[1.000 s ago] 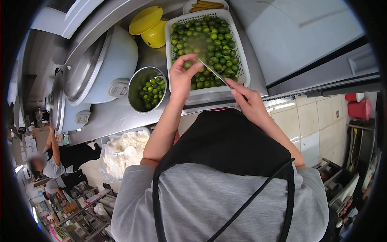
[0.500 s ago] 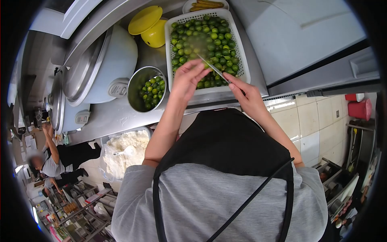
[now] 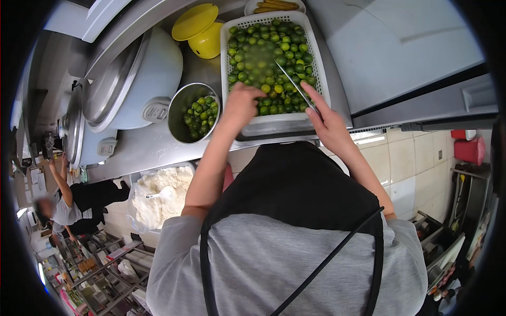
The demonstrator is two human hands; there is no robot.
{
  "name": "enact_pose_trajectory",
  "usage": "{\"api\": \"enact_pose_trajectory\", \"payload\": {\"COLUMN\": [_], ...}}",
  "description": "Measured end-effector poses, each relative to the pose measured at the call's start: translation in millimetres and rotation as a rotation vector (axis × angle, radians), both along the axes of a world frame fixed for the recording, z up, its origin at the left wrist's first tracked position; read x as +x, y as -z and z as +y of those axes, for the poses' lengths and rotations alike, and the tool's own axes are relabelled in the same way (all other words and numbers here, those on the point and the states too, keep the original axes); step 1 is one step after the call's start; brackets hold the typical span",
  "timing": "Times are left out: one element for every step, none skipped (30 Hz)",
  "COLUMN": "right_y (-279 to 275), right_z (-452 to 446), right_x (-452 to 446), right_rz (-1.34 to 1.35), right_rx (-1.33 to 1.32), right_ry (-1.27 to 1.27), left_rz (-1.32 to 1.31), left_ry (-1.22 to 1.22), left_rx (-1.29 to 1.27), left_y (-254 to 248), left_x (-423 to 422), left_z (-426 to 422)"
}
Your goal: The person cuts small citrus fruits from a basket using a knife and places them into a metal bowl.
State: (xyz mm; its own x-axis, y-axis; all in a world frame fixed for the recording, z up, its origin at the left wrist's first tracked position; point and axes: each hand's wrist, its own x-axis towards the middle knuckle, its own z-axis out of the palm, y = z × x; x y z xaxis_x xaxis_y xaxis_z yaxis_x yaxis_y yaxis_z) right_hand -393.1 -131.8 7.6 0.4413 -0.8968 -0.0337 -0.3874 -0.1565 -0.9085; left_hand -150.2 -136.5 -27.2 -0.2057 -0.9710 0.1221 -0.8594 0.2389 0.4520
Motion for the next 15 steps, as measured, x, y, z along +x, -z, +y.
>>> {"api": "enact_pose_trajectory", "payload": {"right_y": [2.7,4.4,4.5,4.3,4.4,8.6,16.5,22.8,26.2,28.7,27.6,26.5,22.2,23.2,24.1], "right_z": [-2.7,-5.1,-6.5,-8.1,-9.8,-11.6,-13.5,-13.5,-12.1,-11.3,-11.3,-11.3,-9.9,-9.4,-8.7], "right_x": [3.5,5.5,5.8,5.8,6.4,6.3,5.4,4.3,3.1,2.5,2.5,2.6,2.5,1.8,1.0], "right_rz": [-0.026,-0.051,-0.05,0.006,0.059,0.056,0.06,0.065,0.065,0.054,0.047,0.039,0.003,-0.015,-0.032], "right_rx": [-0.049,-0.098,-0.101,-0.044,0.013,0.011,0.003,-0.003,-0.002,-0.028,-0.043,-0.058,-0.05,-0.044,-0.038], "right_ry": [-0.026,-0.05,-0.05,-0.031,-0.012,-0.011,-0.005,0.004,0.009,0.01,0.013,0.015,0.011,0.01,0.008], "left_rz": [-0.049,-0.048,-0.213,-0.379,-0.456,-0.459,-0.396,-0.33,-0.331,-0.213,-0.096,-0.098,0.07,0.24,0.241], "left_ry": [0.087,0.085,0.089,0.092,0.084,0.084,0.101,0.12,0.125,0.109,0.093,0.097,0.036,-0.025,-0.024], "left_rx": [-0.012,-0.014,0.02,0.054,0.027,0.026,0.008,-0.008,-0.008,0.007,0.021,0.018,-0.015,-0.045,-0.042], "left_y": [10.6,17.0,14.2,12.0,18.6,20.3,21.0,22.7,26.2,29.2,30.6,28.5,26.4,25.7,27.3], "left_x": [-9.4,-14.8,-21.9,-25.1,-23.8,-21.8,-18.4,-15.5,-12.6,-8.7,-5.3,-4.4,-4.9,-6.1,-7.5], "left_z": [-7.0,-9.4,-11.7,-13.8,-14.7,-14.8,-15.0,-15.1,-15.0,-15.3,-16.7,-17.4,-16.5,-15.1,-13.9]}}
